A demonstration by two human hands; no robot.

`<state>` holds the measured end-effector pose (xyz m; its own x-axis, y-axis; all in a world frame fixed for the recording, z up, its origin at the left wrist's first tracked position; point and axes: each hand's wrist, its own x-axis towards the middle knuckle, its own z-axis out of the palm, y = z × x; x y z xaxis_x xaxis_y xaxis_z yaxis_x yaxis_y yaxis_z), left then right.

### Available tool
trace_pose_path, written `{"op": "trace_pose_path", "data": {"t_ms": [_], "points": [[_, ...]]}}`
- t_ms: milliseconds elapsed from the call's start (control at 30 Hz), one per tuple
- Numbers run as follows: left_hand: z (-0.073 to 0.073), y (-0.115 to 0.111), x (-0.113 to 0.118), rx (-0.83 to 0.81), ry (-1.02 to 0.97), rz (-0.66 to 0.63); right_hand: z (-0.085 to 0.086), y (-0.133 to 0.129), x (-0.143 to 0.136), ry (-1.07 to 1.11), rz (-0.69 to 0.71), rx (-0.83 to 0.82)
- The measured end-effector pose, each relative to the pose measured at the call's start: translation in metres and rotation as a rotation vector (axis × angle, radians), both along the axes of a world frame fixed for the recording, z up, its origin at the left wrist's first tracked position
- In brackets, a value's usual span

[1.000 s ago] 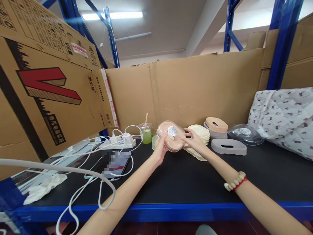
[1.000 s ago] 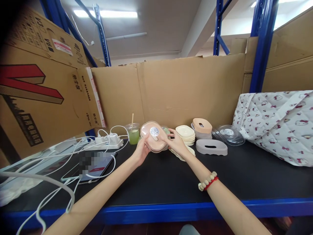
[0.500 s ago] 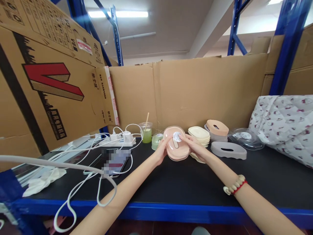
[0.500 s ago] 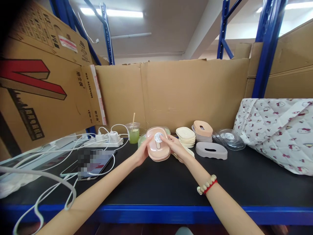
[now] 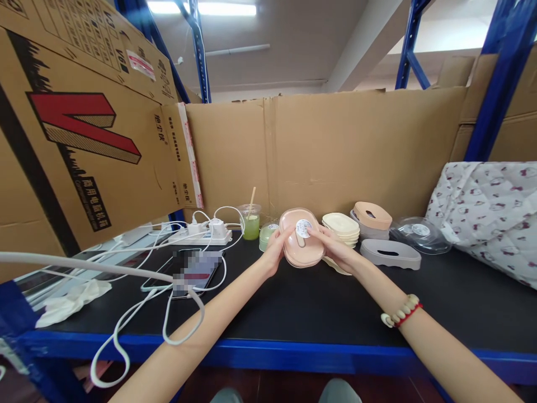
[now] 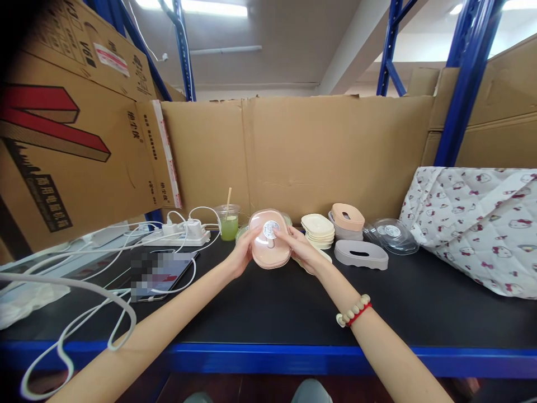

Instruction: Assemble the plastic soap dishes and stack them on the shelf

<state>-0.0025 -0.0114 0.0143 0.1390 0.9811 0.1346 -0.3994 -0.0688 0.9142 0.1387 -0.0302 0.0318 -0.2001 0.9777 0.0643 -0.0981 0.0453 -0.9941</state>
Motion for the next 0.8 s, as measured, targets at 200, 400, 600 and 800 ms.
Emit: {"op": "trace_pose_path", "data": {"t_ms": [200, 400, 600, 800], "points": [[0.003, -0.001, 0.001, -0.044, -0.036, -0.006, -0.001, 0.001, 0.004, -0.05, -0.015, -0.01], [0.009, -0.004, 0.001, -0.068, -0.084, 0.003, 0.004, -0.003, 0.003, -0.083, 0.045, -0.067], [0.011, -0.002, -0.002, -0.084, -0.058, -0.094, 0.008, -0.006, -0.001, 0.019, -0.025, -0.107], [0.012, -0.004, -0.004, -0.07, 0.05, -0.19, 0.004, -0.003, -0.002, 0.154, -0.009, -0.003]]}}
